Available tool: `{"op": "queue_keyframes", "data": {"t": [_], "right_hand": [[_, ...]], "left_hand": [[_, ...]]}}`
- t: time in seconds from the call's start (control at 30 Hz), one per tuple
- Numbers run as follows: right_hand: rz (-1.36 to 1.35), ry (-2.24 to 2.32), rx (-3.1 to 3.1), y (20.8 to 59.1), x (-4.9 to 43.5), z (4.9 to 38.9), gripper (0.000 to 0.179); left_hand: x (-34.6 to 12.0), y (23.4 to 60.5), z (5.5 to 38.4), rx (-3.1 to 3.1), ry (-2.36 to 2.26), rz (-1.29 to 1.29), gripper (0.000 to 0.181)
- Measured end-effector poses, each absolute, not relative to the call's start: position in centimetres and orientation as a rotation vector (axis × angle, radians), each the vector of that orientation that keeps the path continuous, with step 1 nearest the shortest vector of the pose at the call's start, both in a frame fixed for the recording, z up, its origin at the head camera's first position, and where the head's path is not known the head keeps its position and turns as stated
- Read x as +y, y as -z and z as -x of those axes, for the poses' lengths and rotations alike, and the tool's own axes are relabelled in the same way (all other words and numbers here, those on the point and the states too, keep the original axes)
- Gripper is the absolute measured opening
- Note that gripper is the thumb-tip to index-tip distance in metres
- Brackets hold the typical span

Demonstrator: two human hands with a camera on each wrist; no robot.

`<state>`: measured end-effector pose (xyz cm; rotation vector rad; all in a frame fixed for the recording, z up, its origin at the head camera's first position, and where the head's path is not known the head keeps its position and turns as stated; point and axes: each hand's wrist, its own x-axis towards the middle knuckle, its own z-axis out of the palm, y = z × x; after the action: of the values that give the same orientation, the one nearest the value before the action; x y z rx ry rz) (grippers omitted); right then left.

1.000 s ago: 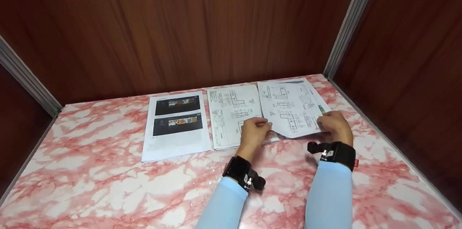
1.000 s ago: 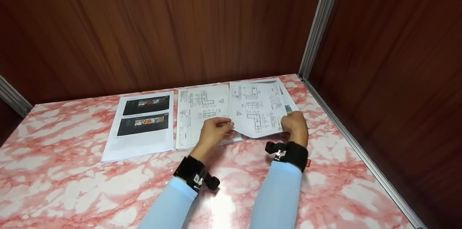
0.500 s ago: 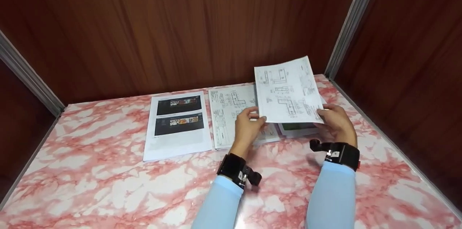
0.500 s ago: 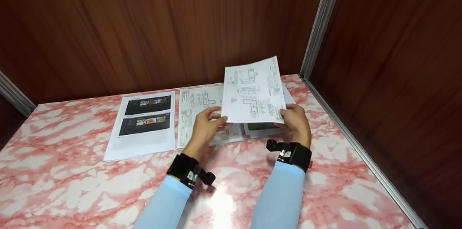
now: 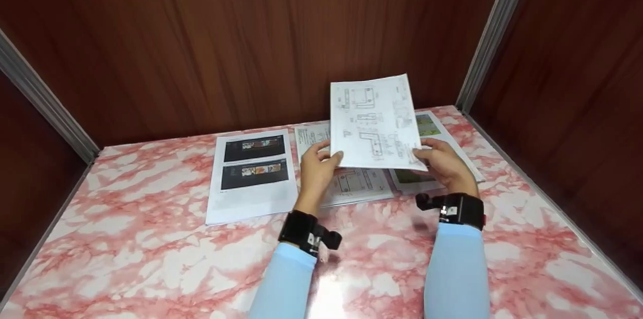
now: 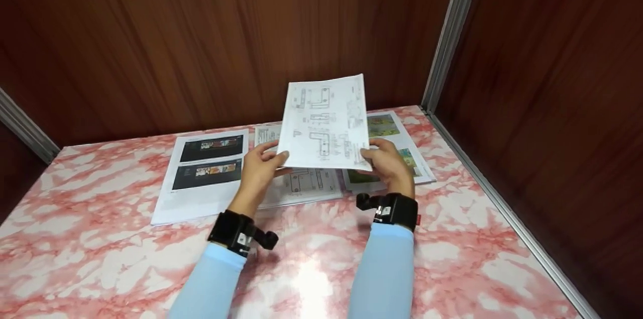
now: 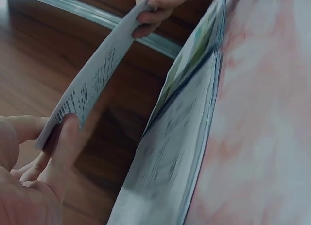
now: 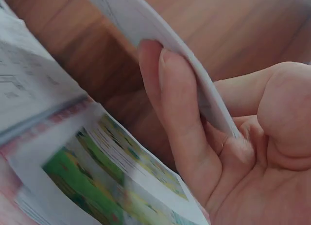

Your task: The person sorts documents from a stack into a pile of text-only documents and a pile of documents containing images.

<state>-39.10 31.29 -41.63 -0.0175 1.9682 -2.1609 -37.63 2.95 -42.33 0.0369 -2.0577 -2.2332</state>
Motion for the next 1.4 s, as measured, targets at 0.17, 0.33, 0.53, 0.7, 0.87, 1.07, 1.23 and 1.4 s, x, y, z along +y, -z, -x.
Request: {"op": "queue_keyframes", "data": {"t": [0.17,0.33,0.53,0.7,0.87,1.07,1.23,1.4], "right_hand": [[0.077,2.069,1.989,41.5,29.2,39.7,0.036],[0.106,1.963,2.041,41.6,27.3,40.3,0.032],[0.132,1.796,2.146,42.6,26.6,40.8,0.032],[0.143,1.754,2.125,43.7,26.4,41.0,0.032],[0.099,1.717,2.123,44.2,26.0,41.1,0.033],[0.007,1.707,2.116,44.4,25.8,40.9,0.038],[-0.148,1.708,2.021,44.6,25.7,40.5,0.045],[-0.184,1.696,1.982,44.7,25.5,40.3,0.049]], "left_hand": [[0.0,42.2,37.8,-2.208,2.035,-0.015,0.049],[-2.7,42.9,37.7,-2.348,1.922,-0.051,0.046],[-4.0,44.2,37.7,-2.462,1.832,-0.089,0.04],[-4.3,44.8,37.7,-2.51,1.79,-0.142,0.033],[-4.7,45.1,37.7,-2.518,1.782,-0.167,0.027],[-4.9,45.2,37.6,-2.52,1.834,-0.196,0.024],[-5.1,45.3,37.5,-2.539,1.856,-0.241,0.024],[-5.1,45.6,37.5,-2.554,1.856,-0.258,0.022]]}}
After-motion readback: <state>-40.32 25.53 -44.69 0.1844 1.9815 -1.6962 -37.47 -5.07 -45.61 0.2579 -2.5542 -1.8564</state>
